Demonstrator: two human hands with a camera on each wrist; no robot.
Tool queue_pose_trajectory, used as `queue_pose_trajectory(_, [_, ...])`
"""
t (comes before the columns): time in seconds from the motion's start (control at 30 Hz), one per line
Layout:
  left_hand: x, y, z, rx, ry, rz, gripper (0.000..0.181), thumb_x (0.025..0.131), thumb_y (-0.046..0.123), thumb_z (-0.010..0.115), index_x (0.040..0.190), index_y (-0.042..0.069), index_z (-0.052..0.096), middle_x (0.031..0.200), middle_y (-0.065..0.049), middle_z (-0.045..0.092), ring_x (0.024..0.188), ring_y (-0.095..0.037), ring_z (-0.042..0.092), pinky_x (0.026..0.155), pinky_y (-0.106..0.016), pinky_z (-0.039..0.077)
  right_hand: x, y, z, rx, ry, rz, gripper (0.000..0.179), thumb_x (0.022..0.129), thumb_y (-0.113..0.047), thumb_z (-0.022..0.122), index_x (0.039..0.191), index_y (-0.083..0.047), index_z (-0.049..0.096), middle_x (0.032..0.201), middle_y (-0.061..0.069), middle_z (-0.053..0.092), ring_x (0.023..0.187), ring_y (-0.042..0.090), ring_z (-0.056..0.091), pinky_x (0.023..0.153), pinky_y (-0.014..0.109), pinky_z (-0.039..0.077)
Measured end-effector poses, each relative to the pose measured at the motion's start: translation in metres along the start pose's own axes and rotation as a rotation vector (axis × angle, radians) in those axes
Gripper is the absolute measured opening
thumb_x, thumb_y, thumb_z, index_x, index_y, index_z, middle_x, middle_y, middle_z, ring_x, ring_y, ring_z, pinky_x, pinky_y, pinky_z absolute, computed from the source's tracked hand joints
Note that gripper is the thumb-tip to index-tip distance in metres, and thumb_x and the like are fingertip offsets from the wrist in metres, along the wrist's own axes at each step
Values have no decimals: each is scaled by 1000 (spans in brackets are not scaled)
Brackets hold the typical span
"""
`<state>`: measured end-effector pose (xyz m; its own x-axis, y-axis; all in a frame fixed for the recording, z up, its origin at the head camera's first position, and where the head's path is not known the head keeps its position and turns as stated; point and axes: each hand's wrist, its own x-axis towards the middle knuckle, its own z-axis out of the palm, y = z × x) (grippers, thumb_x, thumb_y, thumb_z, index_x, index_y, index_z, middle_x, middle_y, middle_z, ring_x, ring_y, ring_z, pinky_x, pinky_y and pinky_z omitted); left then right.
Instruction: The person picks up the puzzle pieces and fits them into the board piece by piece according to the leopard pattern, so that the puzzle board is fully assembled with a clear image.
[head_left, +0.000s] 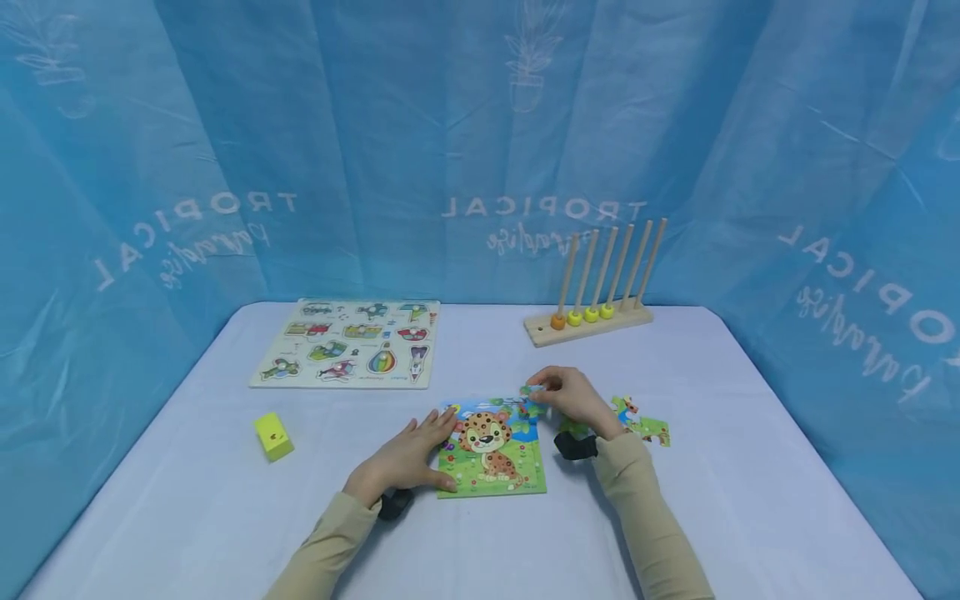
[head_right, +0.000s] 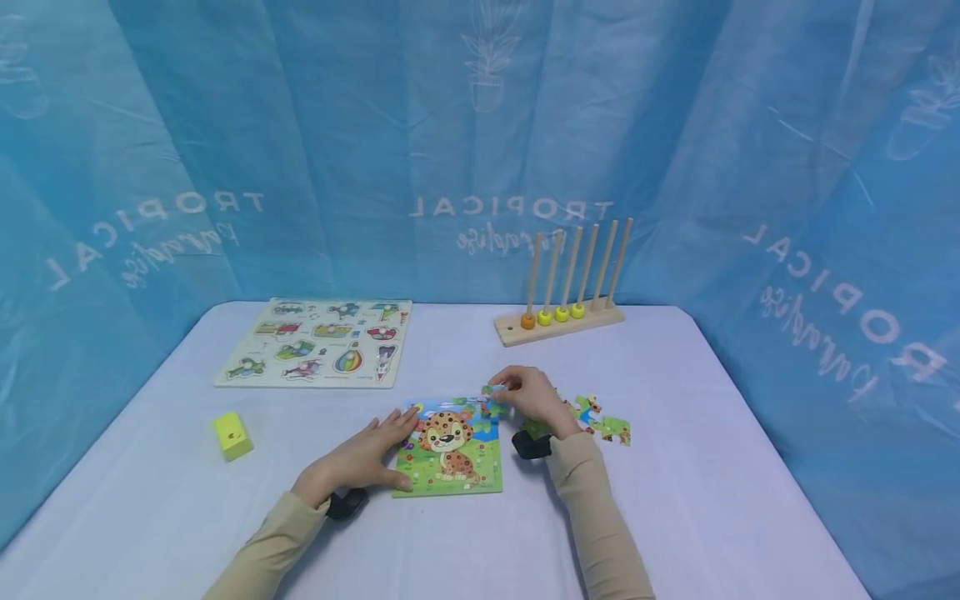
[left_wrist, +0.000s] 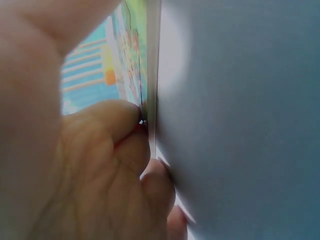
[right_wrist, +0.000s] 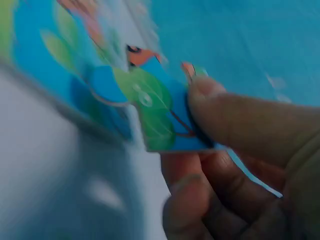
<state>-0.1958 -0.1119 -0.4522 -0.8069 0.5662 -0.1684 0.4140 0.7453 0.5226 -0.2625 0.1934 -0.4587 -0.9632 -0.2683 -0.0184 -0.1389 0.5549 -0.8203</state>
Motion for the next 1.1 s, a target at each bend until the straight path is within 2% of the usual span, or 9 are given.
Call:
queue_pose_trajectory(0.07, [1,2,1,-1,4,-9,102,75,41,81,152,3,26,162,-12,18,150,-37,13,123,-58,11,2,-3,13,-35,-55,-15,15,90,-18,69,105,-14,70,90,5,62,74,16,53,60,31,47])
queue_pose_trajectory(0.13, [2,2,2,14,4,-29,102,74,42,81,153,5,26,163,-10,18,151,-36,12,124,-57,11,4,-5,24,-88,-67,-32,11,88,-18,71,99,-15,71,94,5,61,77,18,53,64,32,47])
queue_pose_trajectory(0.2, [2,3,3,28,12,-43,102,73,42,81,153,5,27,163,-9,19,151,-35,12,124,-56,12,4,-6,32,-159,-29,-43,12,86,-19,74,97,-16,72,99,5,61,83,19,54,70,34,49])
queue_pose_trajectory(0.3, [3,4,3,44,27,-55,103,72,43,82,152,6,29,162,-9,21,150,-35,14,124,-56,14,5,-5,36,-244,47,-48,20,83,-21,77,101,-15,72,107,6,61,91,21,55,77,38,50])
queue_pose_trajectory(0.43, [2,5,3,45,33,-68,103,72,42,82,152,6,30,162,-9,22,150,-36,16,123,-56,16,4,-7,35,-236,44,-2,29,83,-21,77,110,-14,70,108,6,63,94,21,58,81,40,51])
queue_pose_trajectory(0.6, [2,6,1,46,27,-86,104,74,43,80,152,0,27,162,-15,19,150,-35,15,124,-52,18,2,-7,34,-237,51,36,20,85,-26,75,101,-16,70,103,3,62,91,19,59,82,40,52])
queue_pose_trajectory(0.83, [5,7,6,7,-4,25,103,77,44,77,152,-1,24,162,-18,14,151,-35,13,124,-55,15,3,-2,38,-282,74,49,22,84,-31,76,99,-17,67,99,3,60,88,17,57,82,38,52])
queue_pose_trajectory(0.97, [3,8,6,19,6,-9,105,74,43,80,152,-1,25,162,-18,16,150,-35,16,123,-55,17,4,-3,40,-315,79,33,25,83,-34,76,99,-17,66,99,2,60,89,17,57,80,36,51])
queue_pose_trajectory(1.1, [0,15,8,11,15,-53,105,73,40,81,151,-3,25,162,-19,16,149,-37,18,122,-54,21,2,-3,39,-322,88,39,26,83,-33,76,100,-16,67,99,3,60,91,19,57,82,38,51])
